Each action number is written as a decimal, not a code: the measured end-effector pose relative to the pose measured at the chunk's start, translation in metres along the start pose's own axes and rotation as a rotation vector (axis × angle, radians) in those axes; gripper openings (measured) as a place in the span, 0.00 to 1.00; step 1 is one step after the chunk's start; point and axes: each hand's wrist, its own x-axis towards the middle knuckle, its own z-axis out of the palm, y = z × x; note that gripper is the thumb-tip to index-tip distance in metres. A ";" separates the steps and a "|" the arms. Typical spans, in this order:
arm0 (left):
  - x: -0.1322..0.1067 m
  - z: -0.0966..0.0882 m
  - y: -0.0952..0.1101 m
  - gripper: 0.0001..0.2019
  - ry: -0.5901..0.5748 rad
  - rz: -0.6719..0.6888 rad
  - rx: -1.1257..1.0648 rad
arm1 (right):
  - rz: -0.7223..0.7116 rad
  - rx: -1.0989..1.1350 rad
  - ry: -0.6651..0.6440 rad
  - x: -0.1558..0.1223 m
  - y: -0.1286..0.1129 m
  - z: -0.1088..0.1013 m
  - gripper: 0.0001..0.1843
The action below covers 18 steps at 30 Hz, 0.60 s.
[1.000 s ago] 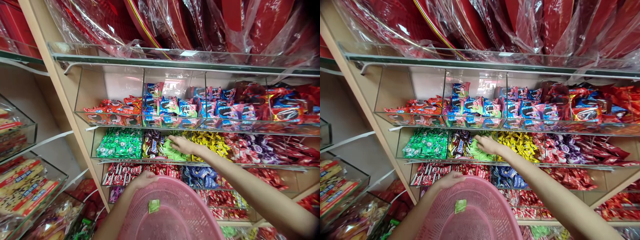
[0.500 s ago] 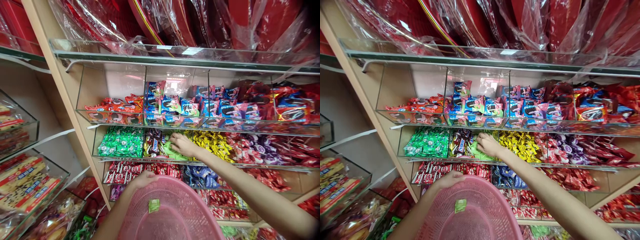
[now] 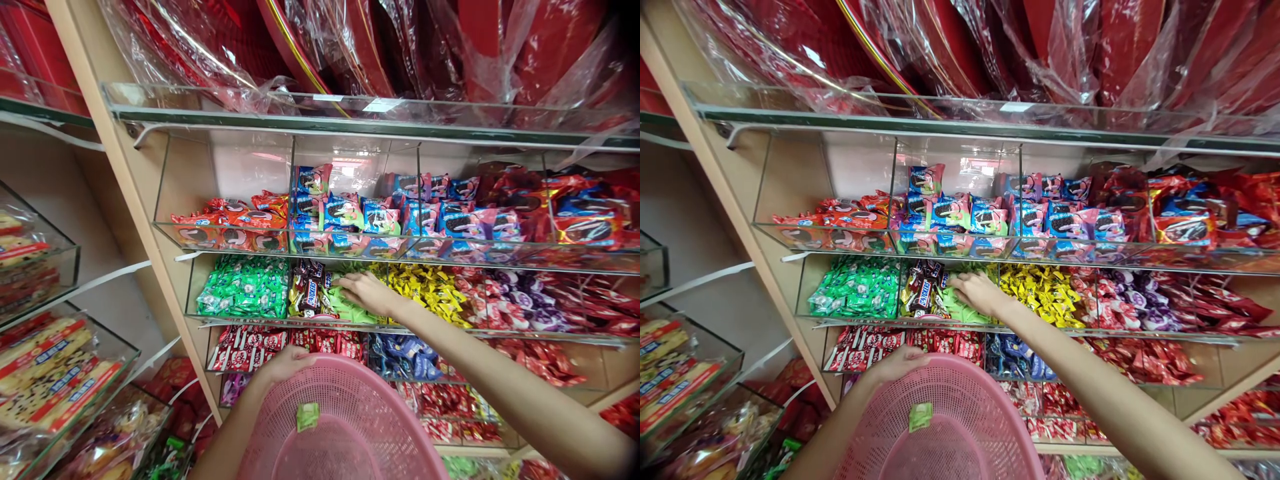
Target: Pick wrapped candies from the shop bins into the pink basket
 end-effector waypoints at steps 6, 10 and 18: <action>-0.003 -0.001 0.001 0.27 -0.001 0.010 0.038 | -0.027 -0.005 0.070 -0.006 0.003 0.001 0.14; -0.004 -0.001 0.000 0.27 0.010 -0.007 0.025 | -0.029 0.027 0.104 -0.010 0.005 0.004 0.12; -0.005 -0.001 -0.001 0.27 0.013 -0.016 -0.001 | 0.007 0.116 0.111 -0.010 0.003 0.010 0.06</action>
